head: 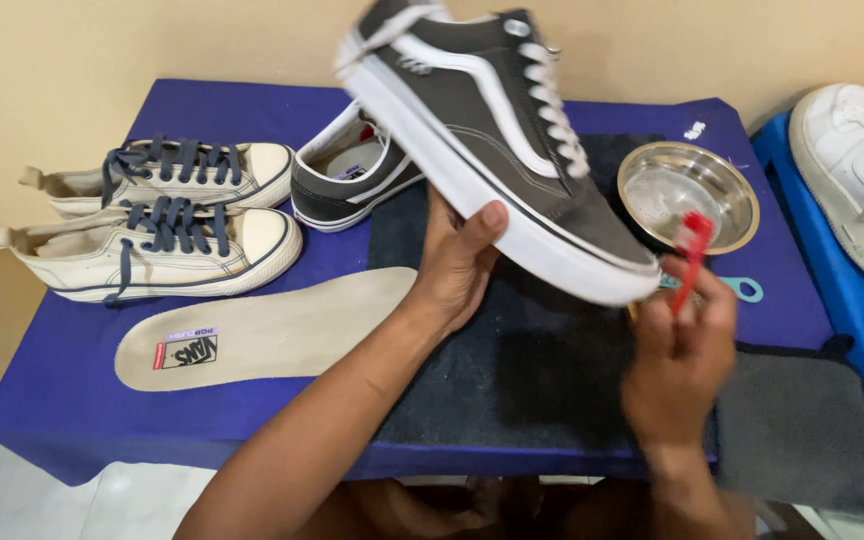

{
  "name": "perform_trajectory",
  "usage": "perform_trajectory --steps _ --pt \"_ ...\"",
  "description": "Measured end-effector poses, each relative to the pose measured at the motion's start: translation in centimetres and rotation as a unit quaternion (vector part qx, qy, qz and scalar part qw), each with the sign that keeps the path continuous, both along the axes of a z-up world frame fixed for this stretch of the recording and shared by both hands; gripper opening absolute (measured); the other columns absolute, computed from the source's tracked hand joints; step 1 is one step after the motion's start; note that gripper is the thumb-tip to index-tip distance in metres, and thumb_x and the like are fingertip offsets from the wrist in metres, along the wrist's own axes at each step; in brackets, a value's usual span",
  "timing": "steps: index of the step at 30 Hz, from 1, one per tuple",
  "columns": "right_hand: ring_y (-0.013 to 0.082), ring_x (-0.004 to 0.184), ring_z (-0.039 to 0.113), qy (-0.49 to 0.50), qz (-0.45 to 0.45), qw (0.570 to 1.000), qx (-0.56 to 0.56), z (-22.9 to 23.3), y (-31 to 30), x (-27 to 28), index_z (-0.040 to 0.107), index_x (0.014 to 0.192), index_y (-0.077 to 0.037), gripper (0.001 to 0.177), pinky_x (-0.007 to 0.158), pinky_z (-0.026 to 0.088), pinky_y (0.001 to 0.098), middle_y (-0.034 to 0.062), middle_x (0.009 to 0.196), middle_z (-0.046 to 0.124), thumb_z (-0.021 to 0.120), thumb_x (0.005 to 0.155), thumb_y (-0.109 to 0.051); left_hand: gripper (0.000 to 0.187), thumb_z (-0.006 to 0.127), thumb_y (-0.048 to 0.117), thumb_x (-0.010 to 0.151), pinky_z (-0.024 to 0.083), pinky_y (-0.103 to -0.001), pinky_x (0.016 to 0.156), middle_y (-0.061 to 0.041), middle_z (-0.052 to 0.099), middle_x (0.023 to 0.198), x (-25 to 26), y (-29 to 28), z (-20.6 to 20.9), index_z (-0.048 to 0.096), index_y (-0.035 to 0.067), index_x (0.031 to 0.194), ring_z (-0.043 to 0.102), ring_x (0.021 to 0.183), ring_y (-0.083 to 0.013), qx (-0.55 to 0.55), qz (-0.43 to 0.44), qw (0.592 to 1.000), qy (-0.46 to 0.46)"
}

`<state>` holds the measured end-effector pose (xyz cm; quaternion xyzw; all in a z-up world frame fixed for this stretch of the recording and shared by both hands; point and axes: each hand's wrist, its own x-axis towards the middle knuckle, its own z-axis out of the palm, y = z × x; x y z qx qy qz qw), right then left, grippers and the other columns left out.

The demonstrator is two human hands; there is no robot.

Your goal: The person scrubs the white rubber sole and midsole of a grey Vans sneaker using a red toothbrush, then wipes the shoe with a grey cloth. The person repeats the scrubbing on the same shoe.

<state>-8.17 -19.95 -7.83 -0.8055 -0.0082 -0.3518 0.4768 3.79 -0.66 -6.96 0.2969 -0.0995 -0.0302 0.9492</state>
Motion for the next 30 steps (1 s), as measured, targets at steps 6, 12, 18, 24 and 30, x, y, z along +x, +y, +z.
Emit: perform_trajectory --steps 6,12,18,24,30 --pt "0.0043 0.074 0.054 -0.021 0.045 0.987 0.152 -0.4 2.1 5.2 0.053 0.153 -0.003 0.053 0.068 0.049 0.0186 0.0004 0.097 0.06 0.055 0.119 -0.044 0.076 0.092 0.03 0.092 0.058 -0.057 0.114 -0.006 0.057 0.126 -1.3 1.0 2.4 0.045 0.012 0.149 0.066 0.123 -0.0261 0.046 0.0 0.999 -0.026" --pt "0.0068 0.07 0.054 -0.048 0.043 0.982 0.175 2.1 3.7 6.4 0.059 0.151 -0.007 0.04 0.066 0.049 0.0203 0.0011 0.088 0.061 0.054 0.121 -0.034 0.07 0.092 0.019 0.091 0.059 -0.056 0.114 -0.007 0.067 0.127 -1.3 0.5 1.4 0.054 0.009 0.148 0.07 0.122 -0.0278 0.023 -0.01 1.0 -0.005" --pt "0.0187 0.09 0.055 -0.157 0.042 0.985 0.06 3.5 3.1 7.2 0.05 0.145 -0.003 0.053 0.086 0.052 0.0345 0.0165 0.113 0.062 0.042 0.122 -0.05 0.069 0.093 0.021 0.089 0.064 -0.052 0.111 -0.01 0.071 0.124 -1.3 0.3 1.3 0.057 0.006 0.146 0.072 0.121 -0.0299 0.034 0.009 0.999 -0.028" --pt "0.0264 0.101 0.049 -0.24 -0.025 0.97 0.007 0.5 1.2 6.6 0.049 0.117 -0.002 0.03 0.094 0.043 0.0408 0.0139 0.108 0.049 0.041 0.124 -0.031 0.081 0.092 0.014 0.088 0.055 -0.047 0.122 -0.01 0.067 0.15 -1.1 0.0 0.0 0.054 0.008 0.16 0.063 0.141 -0.0309 0.019 0.032 0.996 -0.077" --pt "0.0302 0.089 0.046 -0.204 -0.023 0.967 -0.148 1.9 1.4 5.2 0.052 0.088 -0.002 0.045 0.091 0.034 0.0498 0.0116 0.089 0.049 0.039 0.118 -0.033 0.07 0.095 0.019 0.083 0.054 -0.044 0.123 -0.009 0.071 0.141 -1.4 0.0 0.7 0.064 0.007 0.145 0.067 0.133 -0.0283 0.089 0.132 0.982 -0.099"
